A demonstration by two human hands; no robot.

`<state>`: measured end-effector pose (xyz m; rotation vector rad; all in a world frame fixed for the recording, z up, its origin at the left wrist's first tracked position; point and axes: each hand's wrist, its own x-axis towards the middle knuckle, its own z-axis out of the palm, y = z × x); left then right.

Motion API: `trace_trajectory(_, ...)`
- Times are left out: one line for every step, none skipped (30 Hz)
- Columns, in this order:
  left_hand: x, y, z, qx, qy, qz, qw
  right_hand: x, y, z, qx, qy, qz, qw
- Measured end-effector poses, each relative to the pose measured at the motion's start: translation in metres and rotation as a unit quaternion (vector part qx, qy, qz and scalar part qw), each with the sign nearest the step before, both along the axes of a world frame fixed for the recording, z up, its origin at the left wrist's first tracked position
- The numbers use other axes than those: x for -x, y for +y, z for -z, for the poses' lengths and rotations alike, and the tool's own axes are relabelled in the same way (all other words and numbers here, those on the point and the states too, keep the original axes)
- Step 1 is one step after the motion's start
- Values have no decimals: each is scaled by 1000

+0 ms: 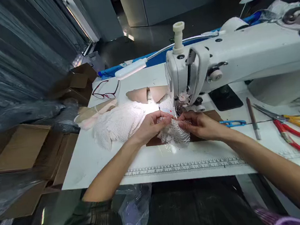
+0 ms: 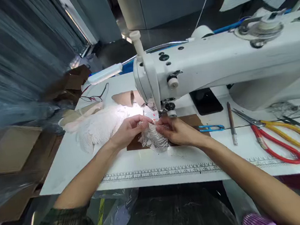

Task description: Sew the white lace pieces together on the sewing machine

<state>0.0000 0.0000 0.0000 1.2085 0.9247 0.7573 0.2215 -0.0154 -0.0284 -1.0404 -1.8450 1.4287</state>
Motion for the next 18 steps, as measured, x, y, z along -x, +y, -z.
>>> trace_trajectory(-2, -1, 4, 19, -20, -6, 1000, 1, -1, 2, -3, 4, 7, 1000)
trace_trajectory(-4, -2, 9, 35, -36, -11, 999, 2, -1, 4, -6, 8, 13, 1000)
trace_trajectory(-5, -2, 12, 47, -49, -15, 998, 3, -1, 5, -7, 11, 18, 1000)
trace_trajectory(-6, -3, 15, 57, -59, -20, 996, 4, -2, 7, -8, 14, 22, 1000)
trace_trajectory(-6, -3, 16, 63, -65, -23, 996, 4, -2, 8, -9, 16, 23, 1000)
trace_trajectory(-6, -4, 17, 66, -67, -26, 995, 4, -3, 8, -9, 16, 24, 1000)
trace_trajectory(-6, -4, 18, 68, -68, -28, 995, 3, -3, 9, -6, 17, 25, 1000)
trace_trajectory(-6, -4, 18, 71, -68, -30, 995, 3, -3, 9, 0, 19, 25, 1000)
trace_trajectory(-5, -5, 18, 75, -66, -33, 994, 2, -3, 10, 10, 24, 24, 999)
trace_trajectory(-5, -5, 18, 79, -65, -37, 994, 2, -4, 10, 22, 34, 23, 999)
trace_trajectory(-5, -6, 19, 83, -66, -43, 993, 1, -4, 10, 36, 48, 21, 998)
trace_trajectory(-4, -6, 18, 86, -69, -48, 993, 1, -4, 11, 50, 64, 20, 997)
trace_trajectory(-5, -7, 18, 90, -74, -51, 992, 0, -4, 11, 64, 79, 20, 995)
trace_trajectory(-5, -7, 18, 92, -80, -50, 991, 0, -4, 10, 76, 93, 21, 992)
trace_trajectory(-5, -8, 17, 92, -87, -48, 991, 0, -4, 10, 87, 106, 22, 990)
trace_trajectory(-5, -8, 16, 88, -91, -45, 991, -1, -4, 9, 97, 116, 19, 988)
trace_trajectory(-6, -9, 15, 82, -93, -42, 991, -1, -4, 8, 106, 123, 14, 987)
trace_trajectory(-6, -10, 14, 74, -90, -38, 992, -1, -4, 6, 113, 122, 8, 986)
